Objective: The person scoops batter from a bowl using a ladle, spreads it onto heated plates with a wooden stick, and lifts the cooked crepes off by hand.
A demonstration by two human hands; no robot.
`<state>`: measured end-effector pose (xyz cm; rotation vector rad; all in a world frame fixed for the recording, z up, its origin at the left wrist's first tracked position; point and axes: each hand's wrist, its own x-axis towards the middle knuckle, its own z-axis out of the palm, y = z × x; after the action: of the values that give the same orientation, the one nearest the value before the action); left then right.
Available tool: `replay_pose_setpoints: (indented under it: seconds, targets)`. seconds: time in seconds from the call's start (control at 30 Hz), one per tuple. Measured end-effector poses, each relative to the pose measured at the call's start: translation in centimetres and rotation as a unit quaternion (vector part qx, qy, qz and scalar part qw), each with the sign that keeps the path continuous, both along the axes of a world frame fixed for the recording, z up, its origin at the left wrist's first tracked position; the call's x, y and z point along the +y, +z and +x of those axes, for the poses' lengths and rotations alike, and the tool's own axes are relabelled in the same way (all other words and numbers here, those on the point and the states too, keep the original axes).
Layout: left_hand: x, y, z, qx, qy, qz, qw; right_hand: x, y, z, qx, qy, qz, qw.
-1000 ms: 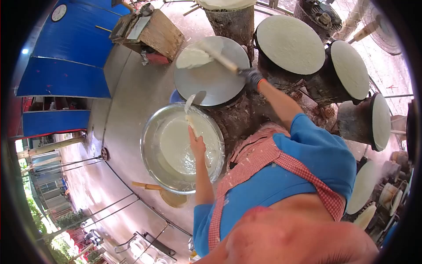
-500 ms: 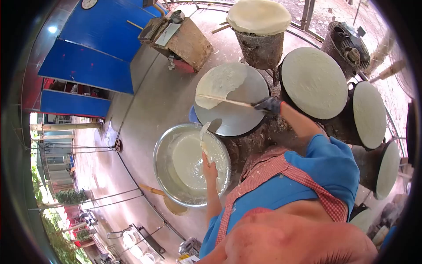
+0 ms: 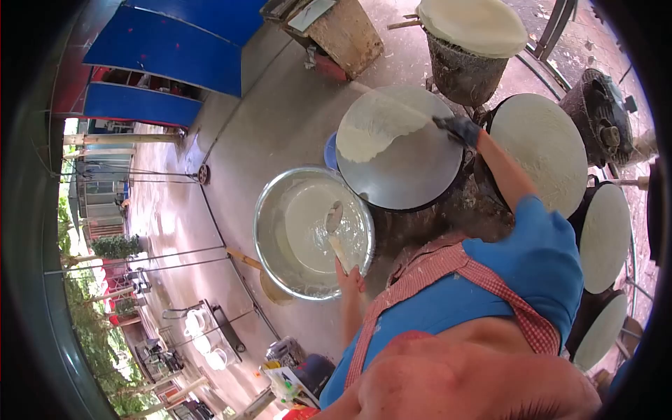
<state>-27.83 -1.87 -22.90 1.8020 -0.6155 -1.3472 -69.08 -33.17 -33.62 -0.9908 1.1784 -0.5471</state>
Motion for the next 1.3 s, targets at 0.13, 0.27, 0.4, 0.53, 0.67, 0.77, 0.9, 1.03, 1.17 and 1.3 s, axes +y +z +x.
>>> replay_pose_setpoints:
  seconds: [0.13,0.27,0.4,0.53,0.67,0.77,0.9,1.03,1.17,1.3]
  targets:
    - [2.6,-0.8,-0.4,0.135,0.11,0.083,0.981,-0.4,-2.6,2.0,0.046,0.076,-0.016,0.996]
    - [3.8,-0.2,-1.9,0.149,0.183,0.089,0.968,3.5,-0.3,0.0,0.006,0.181,-0.062,0.982]
    - [5.6,0.3,-2.0,0.159,0.219,0.076,0.96,-2.0,0.1,-0.3,0.056,0.091,-0.031,0.994]
    - [7.0,0.1,-2.0,0.216,0.211,0.035,0.953,-3.3,-1.1,0.9,0.122,0.137,-0.045,0.982]
    - [7.6,-0.4,-2.8,0.14,0.262,0.069,0.952,-1.3,0.7,-1.6,0.079,0.196,-0.07,0.975]
    - [7.5,3.2,-3.6,0.176,0.201,0.044,0.963,-3.7,0.6,-0.2,0.103,0.162,-0.082,0.978]
    - [9.8,-0.5,-3.2,0.196,0.235,0.024,0.952,-8.1,-1.1,4.2,0.262,0.174,-0.126,0.941]
    - [12.6,-3.8,-1.4,0.138,0.245,0.07,0.957,-6.1,0.3,-0.1,0.294,0.226,-0.121,0.921]
    - [12.8,-3.7,-2.2,0.203,0.301,0.091,0.927,-4.5,2.3,-3.8,0.183,0.21,-0.088,0.956]
    - [12.9,-2.2,-3.1,0.14,0.307,0.084,0.938,-6.3,0.1,0.7,0.208,0.171,-0.112,0.956]
